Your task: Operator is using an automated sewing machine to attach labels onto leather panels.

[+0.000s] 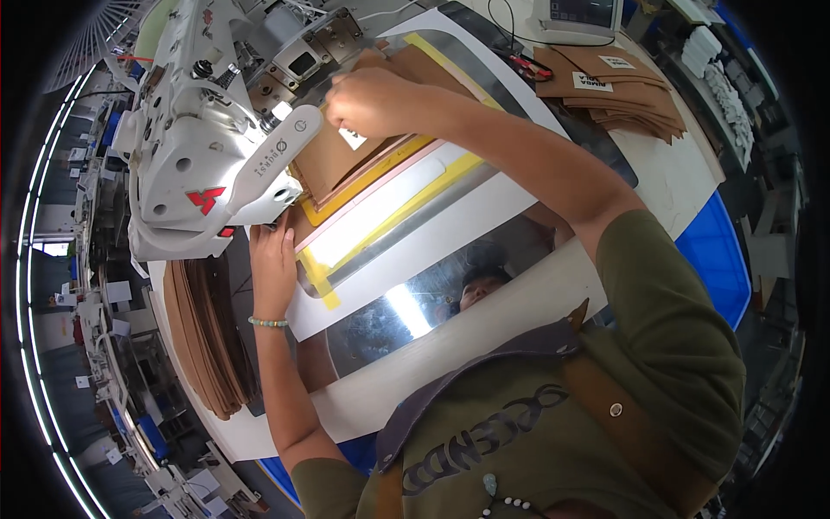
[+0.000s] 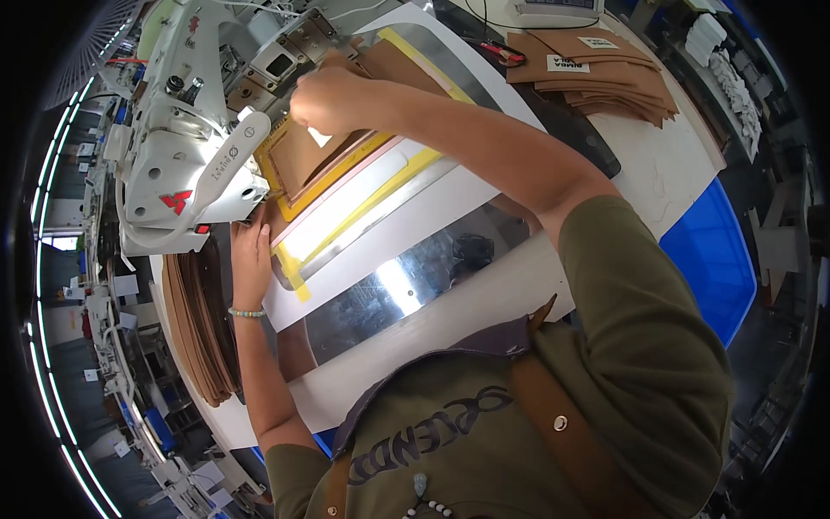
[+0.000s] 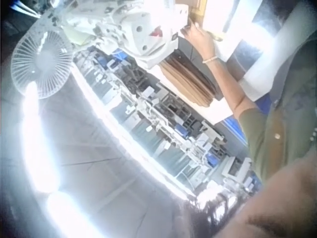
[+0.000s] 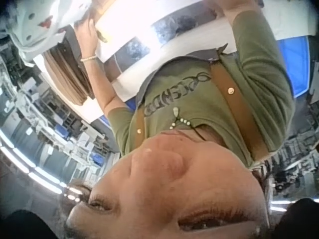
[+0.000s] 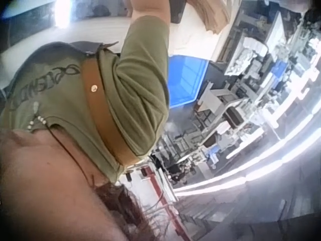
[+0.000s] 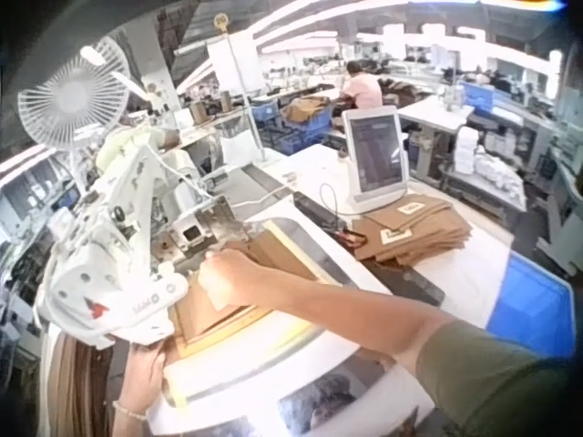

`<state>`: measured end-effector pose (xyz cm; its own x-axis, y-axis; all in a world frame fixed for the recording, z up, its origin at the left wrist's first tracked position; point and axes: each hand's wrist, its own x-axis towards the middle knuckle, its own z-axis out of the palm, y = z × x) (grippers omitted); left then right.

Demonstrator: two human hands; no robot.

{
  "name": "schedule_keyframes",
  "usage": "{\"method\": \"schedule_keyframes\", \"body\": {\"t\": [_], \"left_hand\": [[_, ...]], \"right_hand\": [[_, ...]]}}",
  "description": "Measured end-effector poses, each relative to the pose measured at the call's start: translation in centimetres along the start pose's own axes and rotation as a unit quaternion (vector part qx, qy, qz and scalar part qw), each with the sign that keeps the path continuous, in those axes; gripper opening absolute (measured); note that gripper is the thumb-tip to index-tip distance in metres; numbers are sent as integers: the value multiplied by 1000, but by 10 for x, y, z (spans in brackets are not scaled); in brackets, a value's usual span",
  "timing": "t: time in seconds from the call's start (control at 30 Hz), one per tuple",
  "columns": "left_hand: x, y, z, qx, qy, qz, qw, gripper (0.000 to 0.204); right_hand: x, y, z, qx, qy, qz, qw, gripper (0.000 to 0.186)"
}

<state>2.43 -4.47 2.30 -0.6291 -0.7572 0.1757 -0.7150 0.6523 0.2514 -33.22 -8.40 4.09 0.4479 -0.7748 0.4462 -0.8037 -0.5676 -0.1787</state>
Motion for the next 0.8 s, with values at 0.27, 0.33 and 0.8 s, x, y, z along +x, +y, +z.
{"method": "schedule_keyframes", "body": {"t": [0.27,0.33,0.8], "left_hand": [[25,-3,16,-77,-31,-27,996,42],[33,1,17,-120,4,48,992,45],[66,-20,11,-51,-22,118,991,45]], "right_hand": [[-11,-14,39,-53,73,-71,993,8],[-8,-13,41,-27,45,-48,997,8],[-12,-22,49,22,45,-45,998,18]]}}
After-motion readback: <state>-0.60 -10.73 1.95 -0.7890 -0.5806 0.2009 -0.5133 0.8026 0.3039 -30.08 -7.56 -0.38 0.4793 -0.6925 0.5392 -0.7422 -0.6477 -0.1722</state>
